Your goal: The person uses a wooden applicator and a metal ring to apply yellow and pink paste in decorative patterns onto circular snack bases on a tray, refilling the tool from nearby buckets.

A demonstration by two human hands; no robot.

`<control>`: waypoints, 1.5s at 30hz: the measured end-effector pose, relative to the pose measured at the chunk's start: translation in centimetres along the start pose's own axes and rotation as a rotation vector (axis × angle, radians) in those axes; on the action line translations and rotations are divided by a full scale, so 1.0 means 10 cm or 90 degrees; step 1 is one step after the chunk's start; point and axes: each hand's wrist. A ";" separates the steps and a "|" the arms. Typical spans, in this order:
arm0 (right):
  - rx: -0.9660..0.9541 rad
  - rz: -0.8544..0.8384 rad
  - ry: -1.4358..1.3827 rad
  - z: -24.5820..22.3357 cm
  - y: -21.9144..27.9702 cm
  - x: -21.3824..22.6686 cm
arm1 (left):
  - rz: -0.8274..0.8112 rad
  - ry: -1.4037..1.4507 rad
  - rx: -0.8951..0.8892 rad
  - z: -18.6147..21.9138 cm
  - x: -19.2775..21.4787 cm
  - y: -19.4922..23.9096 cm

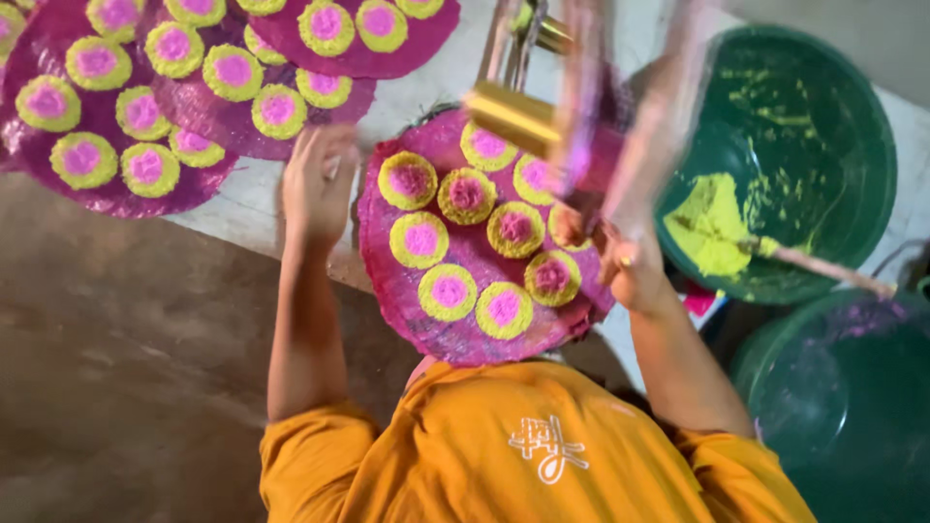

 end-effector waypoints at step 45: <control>0.059 0.557 0.737 0.25 2.58 0.18 | -0.180 -0.217 -0.288 1.16 -2.87 -0.74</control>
Point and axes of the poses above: each hand's wrist, its own y-axis away from the middle knuckle, its own x-axis out of the back of the hand, z = x × y, and after that the axes turned 6 degrees about z, right-handed
